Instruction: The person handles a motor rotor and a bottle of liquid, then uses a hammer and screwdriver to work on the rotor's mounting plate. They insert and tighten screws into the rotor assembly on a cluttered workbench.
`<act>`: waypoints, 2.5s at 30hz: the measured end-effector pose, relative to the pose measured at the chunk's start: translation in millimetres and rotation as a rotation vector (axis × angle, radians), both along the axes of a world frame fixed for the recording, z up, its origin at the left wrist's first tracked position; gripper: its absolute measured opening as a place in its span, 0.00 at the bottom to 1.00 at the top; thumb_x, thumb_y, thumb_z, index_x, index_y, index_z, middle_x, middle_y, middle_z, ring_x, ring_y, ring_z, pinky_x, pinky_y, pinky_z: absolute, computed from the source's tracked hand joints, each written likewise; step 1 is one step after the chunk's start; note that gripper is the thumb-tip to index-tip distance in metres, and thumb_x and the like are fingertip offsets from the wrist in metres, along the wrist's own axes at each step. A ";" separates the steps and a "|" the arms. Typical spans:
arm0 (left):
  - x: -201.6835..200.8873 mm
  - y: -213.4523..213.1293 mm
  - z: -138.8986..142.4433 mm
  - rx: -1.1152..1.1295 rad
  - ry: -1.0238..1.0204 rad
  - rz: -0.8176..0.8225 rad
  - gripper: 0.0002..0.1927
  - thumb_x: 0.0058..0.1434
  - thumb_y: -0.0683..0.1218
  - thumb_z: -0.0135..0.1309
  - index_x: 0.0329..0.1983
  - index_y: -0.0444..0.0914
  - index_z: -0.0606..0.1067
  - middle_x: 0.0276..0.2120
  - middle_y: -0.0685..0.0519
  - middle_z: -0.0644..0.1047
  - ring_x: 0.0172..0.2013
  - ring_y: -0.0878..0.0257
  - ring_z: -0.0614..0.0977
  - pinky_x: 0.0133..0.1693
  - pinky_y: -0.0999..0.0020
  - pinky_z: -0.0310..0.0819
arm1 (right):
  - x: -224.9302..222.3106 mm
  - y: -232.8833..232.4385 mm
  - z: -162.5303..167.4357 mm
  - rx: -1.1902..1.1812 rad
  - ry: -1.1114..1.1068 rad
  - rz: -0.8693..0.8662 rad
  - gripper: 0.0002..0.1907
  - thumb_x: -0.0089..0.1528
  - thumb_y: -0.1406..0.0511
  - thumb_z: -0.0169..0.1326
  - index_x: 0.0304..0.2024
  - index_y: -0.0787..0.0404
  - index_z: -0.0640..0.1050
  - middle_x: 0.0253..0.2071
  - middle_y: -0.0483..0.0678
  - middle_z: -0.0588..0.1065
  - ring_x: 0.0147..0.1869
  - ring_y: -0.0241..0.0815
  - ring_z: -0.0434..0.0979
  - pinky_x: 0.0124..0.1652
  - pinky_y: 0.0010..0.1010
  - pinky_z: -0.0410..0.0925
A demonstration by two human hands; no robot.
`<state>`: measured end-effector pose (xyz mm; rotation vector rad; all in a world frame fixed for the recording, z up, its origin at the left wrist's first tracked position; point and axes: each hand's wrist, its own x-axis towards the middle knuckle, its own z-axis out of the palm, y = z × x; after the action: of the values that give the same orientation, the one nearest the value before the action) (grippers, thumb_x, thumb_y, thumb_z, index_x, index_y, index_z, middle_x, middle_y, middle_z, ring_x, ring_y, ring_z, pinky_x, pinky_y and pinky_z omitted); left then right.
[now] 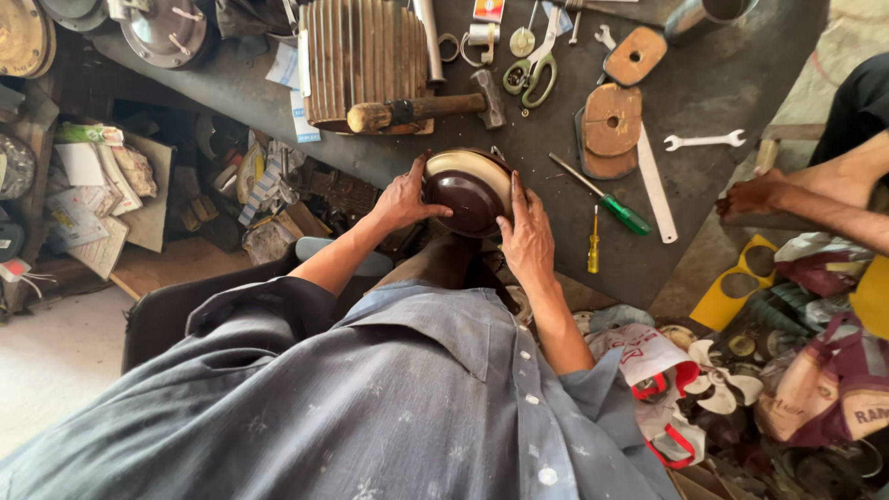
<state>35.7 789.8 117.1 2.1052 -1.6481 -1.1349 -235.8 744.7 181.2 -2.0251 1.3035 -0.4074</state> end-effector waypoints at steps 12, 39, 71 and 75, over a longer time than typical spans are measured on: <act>-17.2 -2.2 13.3 -0.088 -0.040 -0.032 0.74 0.43 0.66 0.74 0.77 0.32 0.38 0.57 0.27 0.73 0.57 0.33 0.75 0.57 0.49 0.69 | -19.8 6.0 -53.6 -0.069 -0.201 -0.006 0.36 0.69 0.62 0.50 0.78 0.60 0.55 0.63 0.61 0.71 0.60 0.62 0.70 0.60 0.47 0.65; 31.5 22.5 -77.5 -0.578 0.053 -0.105 0.74 0.48 0.66 0.75 0.78 0.33 0.36 0.65 0.31 0.69 0.64 0.38 0.74 0.65 0.51 0.68 | 21.1 48.5 -154.8 -0.576 -0.172 -0.188 0.33 0.77 0.51 0.38 0.78 0.62 0.53 0.76 0.55 0.65 0.55 0.57 0.77 0.54 0.42 0.72; 71.2 17.4 -102.1 -0.808 0.353 -0.193 0.72 0.45 0.58 0.77 0.78 0.31 0.40 0.71 0.31 0.59 0.70 0.37 0.65 0.67 0.53 0.65 | 148.8 82.7 -149.5 -0.847 -0.193 -0.564 0.34 0.74 0.51 0.55 0.76 0.62 0.66 0.77 0.62 0.54 0.82 0.62 0.56 0.77 0.48 0.54; 71.2 18.6 -104.1 -0.739 0.375 -0.200 0.73 0.44 0.58 0.75 0.78 0.32 0.38 0.66 0.34 0.65 0.63 0.38 0.73 0.60 0.53 0.72 | 147.2 84.0 -148.5 -0.904 -0.158 -0.532 0.35 0.72 0.52 0.56 0.75 0.63 0.66 0.78 0.63 0.53 0.81 0.63 0.56 0.77 0.49 0.55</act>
<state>106.9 808.4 13.0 1.2170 -1.7473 -0.7324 -88.6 828.7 32.7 -2.1973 1.7344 -1.6040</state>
